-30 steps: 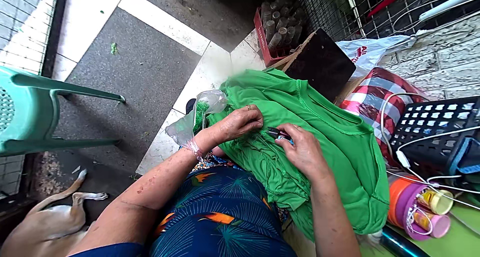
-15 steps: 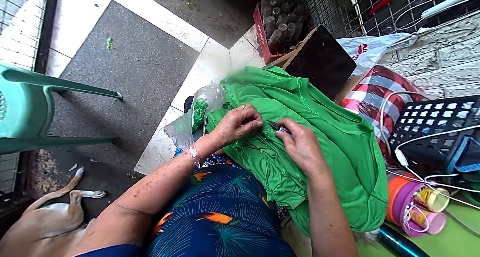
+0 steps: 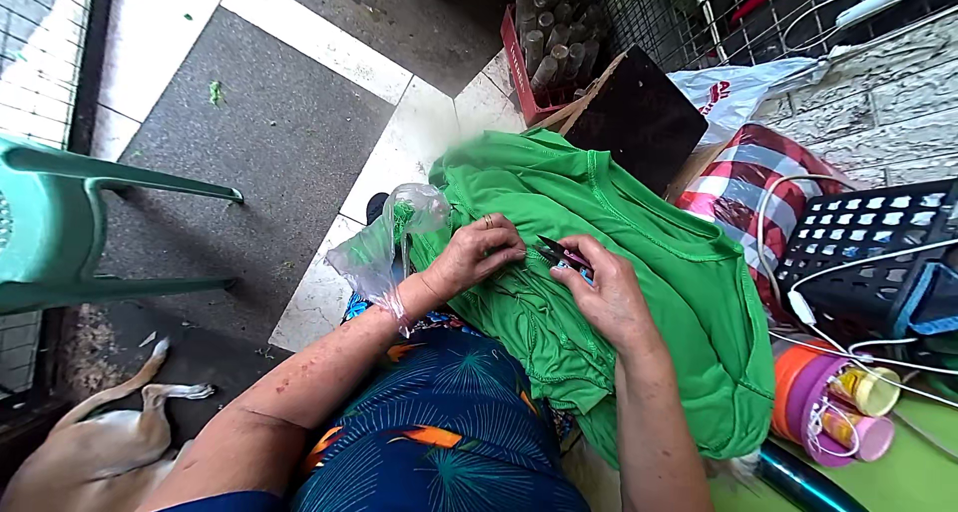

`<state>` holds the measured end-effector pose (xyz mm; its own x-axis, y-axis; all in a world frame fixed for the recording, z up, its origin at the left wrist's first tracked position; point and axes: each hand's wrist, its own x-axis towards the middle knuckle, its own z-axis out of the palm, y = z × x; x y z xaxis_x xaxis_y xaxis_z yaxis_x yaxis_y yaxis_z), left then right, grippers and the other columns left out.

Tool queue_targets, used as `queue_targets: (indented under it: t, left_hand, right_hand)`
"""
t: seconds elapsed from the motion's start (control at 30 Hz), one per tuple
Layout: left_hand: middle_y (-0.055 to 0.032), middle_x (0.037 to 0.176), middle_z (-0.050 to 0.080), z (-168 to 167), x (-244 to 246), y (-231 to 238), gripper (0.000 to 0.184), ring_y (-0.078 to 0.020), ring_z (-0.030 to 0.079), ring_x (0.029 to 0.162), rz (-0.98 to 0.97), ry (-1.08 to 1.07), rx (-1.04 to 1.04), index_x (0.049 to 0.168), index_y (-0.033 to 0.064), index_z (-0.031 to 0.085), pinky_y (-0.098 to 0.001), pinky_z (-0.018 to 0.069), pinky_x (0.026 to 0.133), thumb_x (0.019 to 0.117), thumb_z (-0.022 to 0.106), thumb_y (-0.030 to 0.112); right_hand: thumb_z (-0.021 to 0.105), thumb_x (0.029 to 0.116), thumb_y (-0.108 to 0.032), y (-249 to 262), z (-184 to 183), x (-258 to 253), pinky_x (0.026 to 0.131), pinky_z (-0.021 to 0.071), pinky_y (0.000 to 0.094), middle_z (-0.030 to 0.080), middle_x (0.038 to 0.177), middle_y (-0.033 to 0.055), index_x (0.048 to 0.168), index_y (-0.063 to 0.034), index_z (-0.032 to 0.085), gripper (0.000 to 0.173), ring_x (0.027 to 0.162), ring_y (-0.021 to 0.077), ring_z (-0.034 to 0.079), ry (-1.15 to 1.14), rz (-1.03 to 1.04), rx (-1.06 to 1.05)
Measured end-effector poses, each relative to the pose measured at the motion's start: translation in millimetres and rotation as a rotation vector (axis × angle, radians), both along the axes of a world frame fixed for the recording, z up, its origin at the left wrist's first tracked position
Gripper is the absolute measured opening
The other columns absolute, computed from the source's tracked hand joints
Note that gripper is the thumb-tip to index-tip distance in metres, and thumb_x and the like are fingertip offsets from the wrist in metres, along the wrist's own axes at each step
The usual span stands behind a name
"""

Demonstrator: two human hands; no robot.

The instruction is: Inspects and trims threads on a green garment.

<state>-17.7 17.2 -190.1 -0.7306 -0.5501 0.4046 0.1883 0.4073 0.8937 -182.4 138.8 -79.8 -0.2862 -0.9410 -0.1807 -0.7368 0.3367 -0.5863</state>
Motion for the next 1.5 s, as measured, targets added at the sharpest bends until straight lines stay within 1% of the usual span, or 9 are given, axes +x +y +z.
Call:
queue_targets:
  t: [0.23,0.37,0.6,0.7,0.93,1.1,1.3,1.37,1.5]
  left_hand:
    - [-0.0114,0.099,0.066,0,6,-9,0.014,-0.0129,0.064,0.094,-0.087,-0.071,0.076,0.093,-0.0015,0.068,-0.0242,0.0519,0.087,0.0989,0.058,0.006]
    - [-0.0114,0.099,0.065,4,8,-8,0.012,-0.0119,0.066,0.086,-0.097,-0.082,0.113,0.097,-0.0023,0.065,-0.0246,0.0556,0.082,0.1004,0.056,0.004]
    - [-0.0104,0.1,0.064,1,7,-4,0.012,-0.01,0.063,0.091,-0.064,-0.048,0.139,0.096,-0.0019,0.067,-0.0218,0.0532,0.084,0.0993,0.058,0.005]
    - [-0.0118,0.099,0.062,0,6,-1,0.014,-0.0091,0.064,0.086,-0.043,-0.027,0.181,0.096,-0.0048,0.066,-0.0203,0.0553,0.08,0.1005,0.056,0.004]
    - [-0.0088,0.098,0.06,6,11,14,0.008,-0.0058,0.065,0.076,0.095,-0.02,0.408,0.102,-0.0029,0.065,-0.019,0.0587,0.071,0.0993,0.06,0.003]
    - [-0.0105,0.095,0.064,6,3,18,0.01,-0.0062,0.063,0.078,0.195,-0.051,0.255,0.096,-0.0036,0.071,-0.0171,0.0548,0.073,0.0959,0.066,0.004]
    - [-0.0124,0.095,0.063,5,1,16,0.01,-0.0086,0.062,0.078,0.168,-0.098,0.132,0.096,-0.0025,0.073,-0.018,0.0534,0.072,0.0936,0.069,0.006]
    - [-0.0111,0.095,0.063,11,6,12,0.011,-0.008,0.063,0.076,0.122,-0.155,0.218,0.1,-0.003,0.07,-0.0195,0.055,0.071,0.0976,0.064,0.005]
    - [0.0017,0.081,0.062,25,19,6,0.009,-0.0009,0.058,0.064,0.055,-0.219,0.702,0.106,0.0039,0.062,-0.0164,0.0512,0.062,0.1047,0.054,0.009]
  right_hand:
    - [0.071,0.0901,-0.002,-2,6,11,0.074,0.0552,0.055,0.072,0.094,0.0192,0.109,0.0001,0.074,0.02,0.085,0.0358,0.072,0.219,0.142,0.021]
    - [0.07,0.0898,-0.001,-7,3,18,0.069,0.0547,0.0534,0.069,0.087,0.0201,0.107,0.001,0.074,0.018,0.079,0.0374,0.07,0.321,0.183,0.034]
    - [0.07,0.0907,-0.002,-14,2,28,0.067,0.0538,0.053,0.066,0.081,0.0206,0.103,0.0007,0.073,0.013,0.076,0.039,0.069,0.386,0.201,0.057]
    - [0.068,0.0905,-0.001,-14,-2,29,0.063,0.0522,0.0504,0.064,0.077,0.0194,0.097,-0.0002,0.073,0.008,0.071,0.0377,0.067,0.432,0.218,0.022]
    - [0.066,0.0963,-0.005,-8,1,12,0.072,0.054,0.0568,0.071,0.093,0.0206,0.113,0.0006,0.071,0.018,0.084,0.0378,0.07,0.142,0.021,0.068]
    - [0.069,0.0954,-0.007,-7,1,9,0.075,0.0537,0.0555,0.07,0.094,0.0194,0.117,0.0006,0.068,0.023,0.086,0.035,0.069,0.059,-0.045,0.086]
    - [0.069,0.0958,-0.007,-7,0,10,0.075,0.0536,0.0561,0.07,0.095,0.0205,0.118,0.0016,0.067,0.024,0.086,0.0363,0.069,0.062,-0.045,0.085]
    - [0.069,0.0952,-0.007,-6,-2,11,0.074,0.0541,0.0551,0.07,0.094,0.0202,0.118,0.0021,0.067,0.024,0.086,0.0354,0.07,0.063,-0.037,0.046]
    - [0.071,0.0915,-0.004,-1,-8,7,0.074,0.0565,0.0487,0.071,0.097,0.0182,0.114,0.003,0.068,0.024,0.085,0.0309,0.07,0.066,0.02,-0.126]
